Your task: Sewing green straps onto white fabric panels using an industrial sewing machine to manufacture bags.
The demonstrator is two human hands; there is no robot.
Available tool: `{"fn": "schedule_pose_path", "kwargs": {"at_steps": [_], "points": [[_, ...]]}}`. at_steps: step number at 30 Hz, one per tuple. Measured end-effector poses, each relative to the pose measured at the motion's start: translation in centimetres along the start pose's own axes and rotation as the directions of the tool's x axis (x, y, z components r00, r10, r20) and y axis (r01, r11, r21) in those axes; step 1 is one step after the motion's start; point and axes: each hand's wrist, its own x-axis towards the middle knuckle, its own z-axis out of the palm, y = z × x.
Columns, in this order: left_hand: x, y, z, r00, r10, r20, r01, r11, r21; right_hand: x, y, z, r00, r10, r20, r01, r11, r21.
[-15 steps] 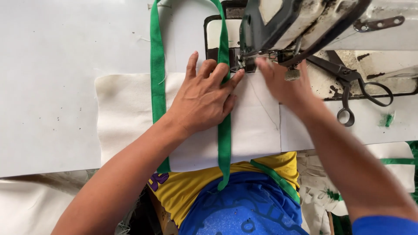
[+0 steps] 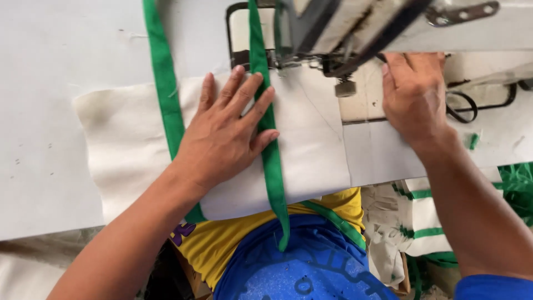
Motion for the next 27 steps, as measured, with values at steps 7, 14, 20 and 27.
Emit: {"fn": "schedule_pose_path", "kwargs": {"at_steps": [7, 14, 20, 27], "points": [[1.3, -1.0, -0.5, 0.996, 0.085, -0.024, -0.085, 0.996, 0.000, -0.9, -9.0, -2.2, 0.986, -0.071, 0.149, 0.041, 0.980, 0.196], [1.8, -0.7, -0.1, 0.999, 0.037, -0.008, -0.037, 0.999, 0.011, -0.8, -8.5, -2.4, 0.992, -0.039, 0.118, 0.021, 0.989, 0.145], [1.9, -0.5, 0.2, 1.000, 0.017, -0.018, -0.017, 1.000, 0.014, -0.2, -7.1, -1.9, 0.959, -0.026, 0.282, -0.045, 0.969, 0.242], [1.7, -0.9, -0.1, 0.999, 0.036, -0.006, -0.036, 0.999, -0.029, 0.3, -6.9, -1.8, 0.948, -0.060, 0.312, -0.029, 0.962, 0.272]]}}
